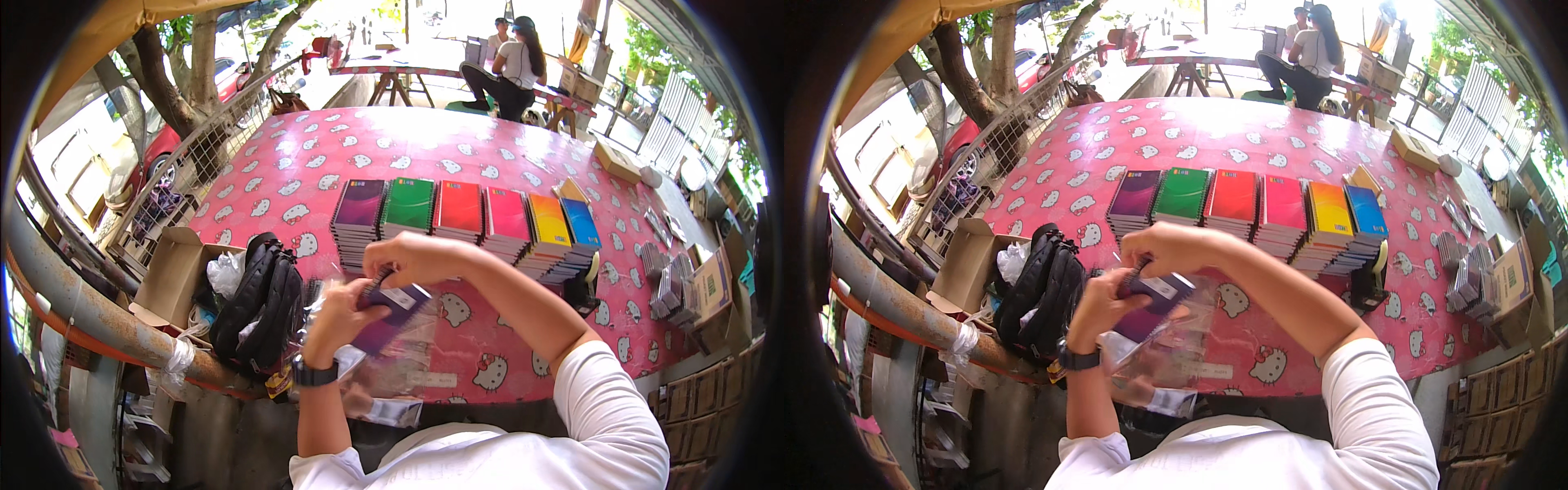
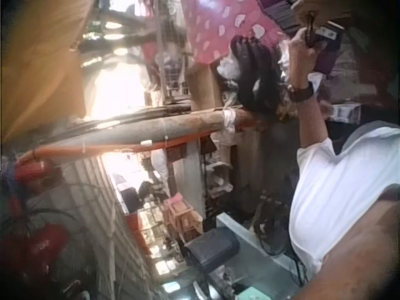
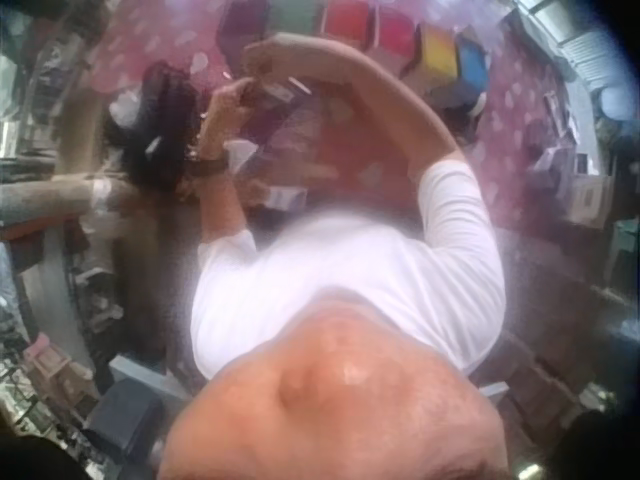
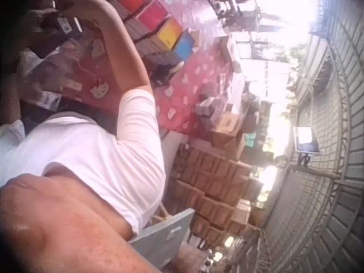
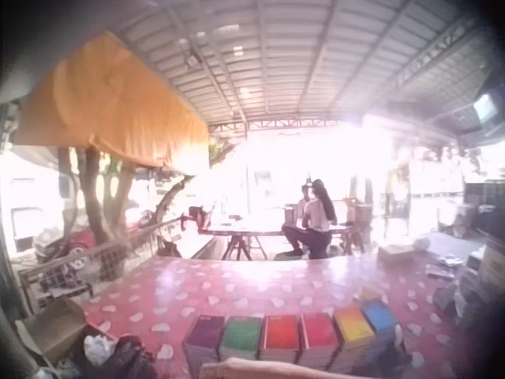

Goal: The person picks up a stack of colored notebooks, places them into a clear plastic bag, seals the bag with tape, and sets the packaged bundle aside.

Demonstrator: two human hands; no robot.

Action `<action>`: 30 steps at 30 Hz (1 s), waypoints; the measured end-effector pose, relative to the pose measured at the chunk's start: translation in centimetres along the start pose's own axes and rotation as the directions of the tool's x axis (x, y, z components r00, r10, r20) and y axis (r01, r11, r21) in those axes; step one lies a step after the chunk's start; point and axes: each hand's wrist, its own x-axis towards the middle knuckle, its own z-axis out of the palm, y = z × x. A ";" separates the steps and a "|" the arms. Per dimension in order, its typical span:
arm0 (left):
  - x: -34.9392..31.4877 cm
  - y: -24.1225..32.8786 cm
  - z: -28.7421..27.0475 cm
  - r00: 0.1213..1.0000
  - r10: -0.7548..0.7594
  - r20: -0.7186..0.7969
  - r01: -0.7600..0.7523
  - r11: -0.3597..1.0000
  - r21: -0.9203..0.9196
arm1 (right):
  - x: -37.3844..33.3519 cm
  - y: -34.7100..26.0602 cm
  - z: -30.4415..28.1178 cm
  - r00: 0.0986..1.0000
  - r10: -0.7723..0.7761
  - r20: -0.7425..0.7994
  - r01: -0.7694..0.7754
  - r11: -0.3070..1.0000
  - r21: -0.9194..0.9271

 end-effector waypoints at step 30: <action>5.4 -8.6 26.5 0.883 -0.285 0.373 0.469 0.580 -0.666 | -21.8 11.8 4.4 0.856 0.513 0.062 -0.509 0.858 -0.073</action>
